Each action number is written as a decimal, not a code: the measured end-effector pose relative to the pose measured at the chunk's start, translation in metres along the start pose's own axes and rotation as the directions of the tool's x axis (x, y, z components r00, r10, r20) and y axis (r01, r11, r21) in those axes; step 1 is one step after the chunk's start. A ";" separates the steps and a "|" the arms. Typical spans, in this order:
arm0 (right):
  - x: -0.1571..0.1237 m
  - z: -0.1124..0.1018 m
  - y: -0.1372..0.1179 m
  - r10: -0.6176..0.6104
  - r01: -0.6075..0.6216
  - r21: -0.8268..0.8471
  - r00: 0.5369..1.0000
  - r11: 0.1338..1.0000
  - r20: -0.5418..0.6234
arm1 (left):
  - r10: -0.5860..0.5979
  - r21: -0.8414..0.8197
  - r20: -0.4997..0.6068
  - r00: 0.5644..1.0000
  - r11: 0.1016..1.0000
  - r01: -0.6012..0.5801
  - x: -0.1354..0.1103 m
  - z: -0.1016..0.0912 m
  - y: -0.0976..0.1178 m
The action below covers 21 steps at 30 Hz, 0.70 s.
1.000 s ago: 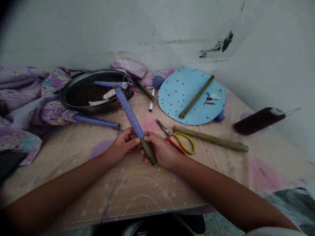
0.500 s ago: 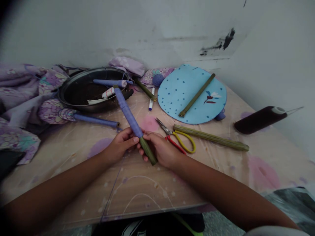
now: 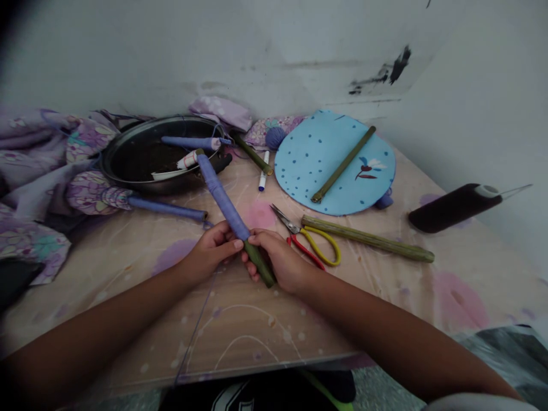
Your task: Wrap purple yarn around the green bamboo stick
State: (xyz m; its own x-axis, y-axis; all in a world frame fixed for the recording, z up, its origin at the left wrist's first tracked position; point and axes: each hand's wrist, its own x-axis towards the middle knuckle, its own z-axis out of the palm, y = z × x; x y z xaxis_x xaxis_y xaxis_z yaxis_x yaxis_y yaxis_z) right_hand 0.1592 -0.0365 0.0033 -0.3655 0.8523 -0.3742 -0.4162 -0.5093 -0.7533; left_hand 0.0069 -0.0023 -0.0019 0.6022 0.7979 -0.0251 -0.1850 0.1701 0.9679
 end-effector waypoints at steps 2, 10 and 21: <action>0.001 0.000 0.002 -0.035 0.035 -0.005 0.998 0.999 -0.044 | -0.003 -0.017 -0.008 1.000 1.000 0.003 0.000 0.001 0.001; -0.001 0.004 0.002 -0.085 0.080 -0.047 0.988 0.996 -0.132 | -0.002 0.051 -0.049 0.999 0.999 0.005 0.000 0.007 0.001; -0.002 0.005 -0.005 -0.020 0.021 0.007 0.988 1.000 -0.151 | 0.013 -0.016 0.023 1.000 1.000 -0.013 0.000 0.005 -0.002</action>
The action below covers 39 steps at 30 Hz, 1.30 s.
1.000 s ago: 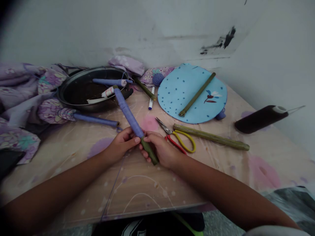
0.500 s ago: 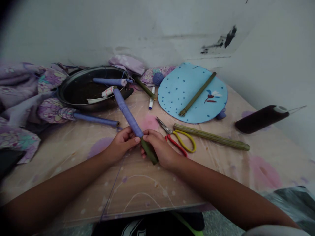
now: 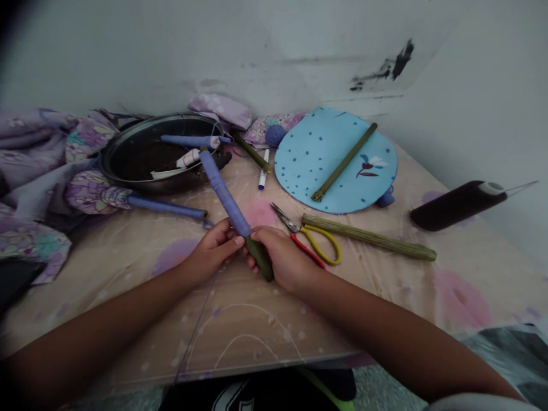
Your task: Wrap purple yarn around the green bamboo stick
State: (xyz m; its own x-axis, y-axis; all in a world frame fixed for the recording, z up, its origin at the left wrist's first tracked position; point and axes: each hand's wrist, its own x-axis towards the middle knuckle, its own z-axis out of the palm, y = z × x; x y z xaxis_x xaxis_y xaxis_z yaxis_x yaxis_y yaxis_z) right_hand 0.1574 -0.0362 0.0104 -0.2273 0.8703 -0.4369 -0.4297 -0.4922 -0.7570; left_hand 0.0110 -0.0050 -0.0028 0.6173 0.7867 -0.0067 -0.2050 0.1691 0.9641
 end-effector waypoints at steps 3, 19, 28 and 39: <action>0.000 -0.001 0.000 0.036 -0.036 -0.002 0.999 0.999 0.006 | -0.008 0.020 -0.002 1.000 1.000 0.008 0.000 -0.003 -0.001; -0.001 -0.001 0.003 -0.014 0.016 -0.081 1.000 0.997 0.024 | 0.017 0.094 -0.035 0.999 0.996 -0.014 -0.001 -0.004 0.001; -0.002 -0.001 0.002 -0.005 0.008 -0.054 0.999 0.999 0.044 | -0.024 0.011 0.023 0.999 1.000 0.024 0.001 -0.006 0.001; -0.002 -0.002 0.002 -0.001 0.015 -0.102 0.991 0.995 0.133 | -0.058 0.055 -0.021 0.998 0.997 0.059 -0.001 -0.007 0.000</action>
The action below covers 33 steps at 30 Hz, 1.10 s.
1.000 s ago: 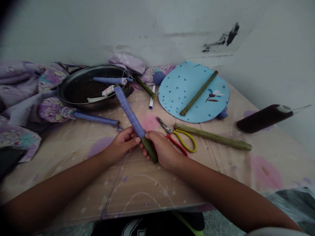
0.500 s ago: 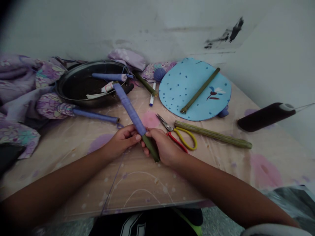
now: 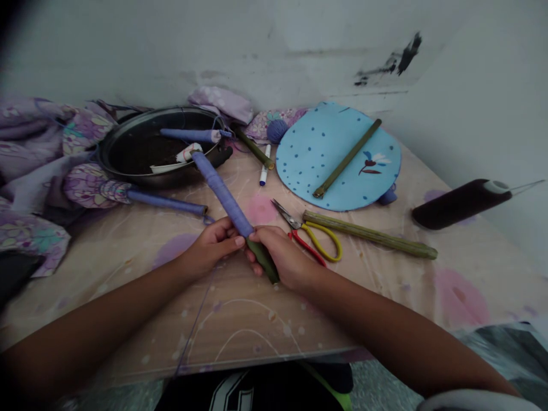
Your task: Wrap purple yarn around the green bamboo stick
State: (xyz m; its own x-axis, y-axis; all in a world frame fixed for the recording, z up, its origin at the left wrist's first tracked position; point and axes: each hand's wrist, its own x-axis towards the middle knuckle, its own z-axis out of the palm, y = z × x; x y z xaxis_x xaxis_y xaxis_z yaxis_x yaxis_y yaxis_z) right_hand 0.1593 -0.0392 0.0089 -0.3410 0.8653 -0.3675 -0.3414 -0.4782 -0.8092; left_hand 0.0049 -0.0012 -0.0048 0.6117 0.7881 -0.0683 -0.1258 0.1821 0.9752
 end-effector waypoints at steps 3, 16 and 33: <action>0.000 -0.001 0.001 -0.020 0.020 0.006 1.000 1.000 0.012 | 0.002 -0.062 0.056 0.998 0.998 0.001 0.001 0.000 0.001; 0.002 0.001 0.001 -0.015 0.022 0.054 0.992 0.998 -0.126 | 0.006 -0.040 -0.066 0.998 0.999 -0.008 0.002 0.002 0.002; 0.003 0.003 0.002 -0.040 0.043 0.035 0.997 0.998 -0.071 | 0.017 -0.095 0.022 1.000 0.995 -0.014 0.003 0.003 0.001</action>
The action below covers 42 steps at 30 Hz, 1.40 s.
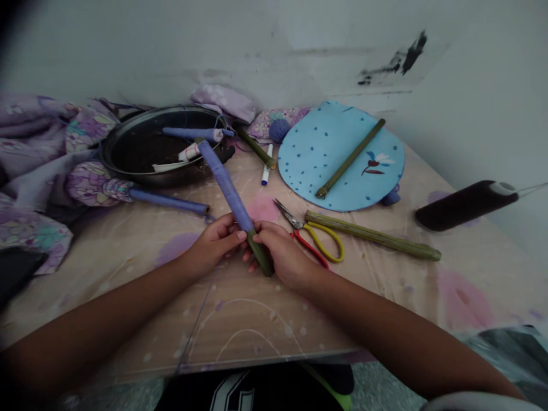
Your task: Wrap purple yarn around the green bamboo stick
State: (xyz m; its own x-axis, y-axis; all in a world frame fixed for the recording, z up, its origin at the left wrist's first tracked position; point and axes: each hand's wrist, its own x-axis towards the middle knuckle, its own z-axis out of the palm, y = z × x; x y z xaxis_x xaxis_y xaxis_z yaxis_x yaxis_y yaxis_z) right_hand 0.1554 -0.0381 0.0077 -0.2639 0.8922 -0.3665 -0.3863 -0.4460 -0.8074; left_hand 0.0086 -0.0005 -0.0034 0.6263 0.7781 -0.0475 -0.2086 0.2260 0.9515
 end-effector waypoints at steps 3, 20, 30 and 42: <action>0.000 0.000 0.001 0.010 -0.011 -0.027 0.999 1.000 -0.048 | 0.020 0.005 0.017 1.000 1.000 -0.020 -0.001 0.002 0.002; -0.001 -0.003 -0.001 0.047 -0.046 -0.021 0.998 0.999 0.036 | -0.010 0.017 -0.018 1.000 1.000 0.011 0.000 -0.001 0.001; -0.002 -0.002 0.000 0.031 -0.030 -0.052 0.999 0.998 0.025 | -0.002 -0.030 0.092 0.996 1.000 0.005 -0.003 -0.001 -0.002; -0.002 -0.004 -0.003 0.026 -0.021 -0.055 0.996 0.998 0.087 | -0.002 -0.065 0.092 0.996 0.998 0.008 -0.001 -0.002 -0.001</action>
State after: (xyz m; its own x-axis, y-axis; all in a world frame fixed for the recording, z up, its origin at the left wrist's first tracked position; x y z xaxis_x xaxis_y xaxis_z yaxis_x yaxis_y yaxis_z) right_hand 0.1607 -0.0387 0.0091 -0.3500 0.8706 -0.3457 -0.3316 -0.4603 -0.8235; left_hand 0.0073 -0.0005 -0.0052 0.6931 0.7205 -0.0216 -0.2518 0.2701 0.9293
